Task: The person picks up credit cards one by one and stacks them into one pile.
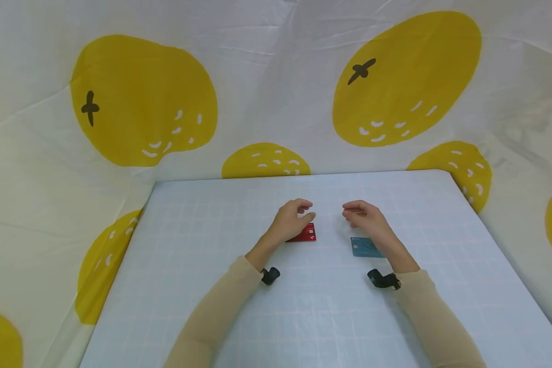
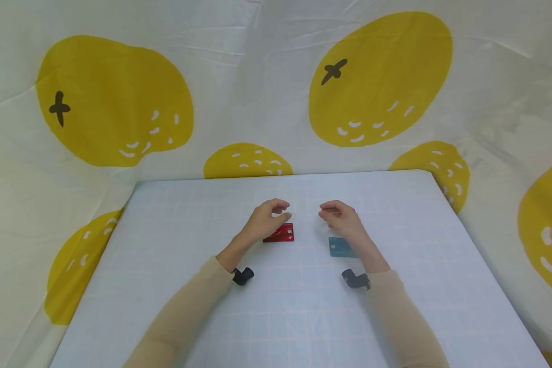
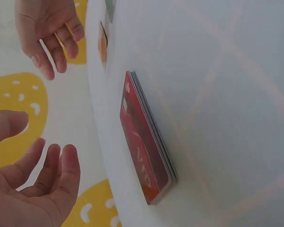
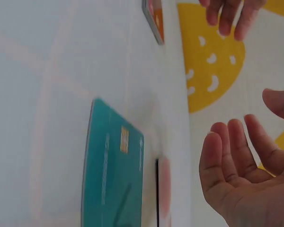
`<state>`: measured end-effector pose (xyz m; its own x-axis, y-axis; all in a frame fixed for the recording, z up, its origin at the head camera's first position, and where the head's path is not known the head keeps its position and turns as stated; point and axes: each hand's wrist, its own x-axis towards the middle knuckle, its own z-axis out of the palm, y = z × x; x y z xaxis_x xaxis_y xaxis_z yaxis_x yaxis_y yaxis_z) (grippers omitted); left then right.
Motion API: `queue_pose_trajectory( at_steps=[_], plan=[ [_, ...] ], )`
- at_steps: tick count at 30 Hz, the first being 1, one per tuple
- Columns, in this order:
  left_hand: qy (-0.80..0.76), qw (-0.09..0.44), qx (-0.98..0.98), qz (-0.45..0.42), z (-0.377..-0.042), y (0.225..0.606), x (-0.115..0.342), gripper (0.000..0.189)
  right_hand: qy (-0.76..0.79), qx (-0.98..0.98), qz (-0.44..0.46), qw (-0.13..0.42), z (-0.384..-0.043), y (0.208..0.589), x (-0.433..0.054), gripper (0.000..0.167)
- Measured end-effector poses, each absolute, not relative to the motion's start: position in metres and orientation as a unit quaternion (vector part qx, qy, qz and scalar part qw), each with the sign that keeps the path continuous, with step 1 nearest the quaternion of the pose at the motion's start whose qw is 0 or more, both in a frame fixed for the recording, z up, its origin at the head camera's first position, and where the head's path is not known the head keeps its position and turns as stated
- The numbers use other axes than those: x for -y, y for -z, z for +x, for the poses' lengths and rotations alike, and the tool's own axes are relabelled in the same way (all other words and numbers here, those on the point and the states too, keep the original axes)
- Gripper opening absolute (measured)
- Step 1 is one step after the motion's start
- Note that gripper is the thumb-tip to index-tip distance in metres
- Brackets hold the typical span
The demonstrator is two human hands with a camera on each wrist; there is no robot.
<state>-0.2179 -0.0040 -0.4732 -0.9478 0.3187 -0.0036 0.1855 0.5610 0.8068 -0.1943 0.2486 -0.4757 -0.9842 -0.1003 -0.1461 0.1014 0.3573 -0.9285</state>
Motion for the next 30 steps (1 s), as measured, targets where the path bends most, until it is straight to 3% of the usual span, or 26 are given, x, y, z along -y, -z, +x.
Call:
queue_pose_trajectory(
  at_steps=[5, 9, 14, 21, 30],
  plan=[
    [-0.427, 0.074, -0.879, 0.197, -0.226, 0.469, -0.017, 0.040, 0.521, -0.851, 0.031, 0.063, -0.195, 0.472, -0.280, 0.052],
    [-0.405, 0.112, -0.882, 0.215, -0.232, 0.465, -0.036, 0.044, 0.477, -0.876, 0.052, 0.054, -0.197, 0.471, -0.305, 0.054],
    [-0.346, 0.157, -0.895, 0.233, -0.240, 0.467, -0.063, 0.047, 0.434, -0.895, 0.064, 0.081, -0.205, 0.478, -0.334, 0.054],
    [-0.293, 0.179, -0.915, 0.213, -0.250, 0.482, -0.093, 0.050, 0.419, -0.897, 0.060, 0.127, -0.219, 0.498, -0.354, 0.054],
    [-0.245, 0.190, -0.934, 0.178, -0.251, 0.492, -0.107, 0.063, 0.382, -0.909, 0.012, 0.165, -0.228, 0.506, -0.356, 0.066]
  ],
)
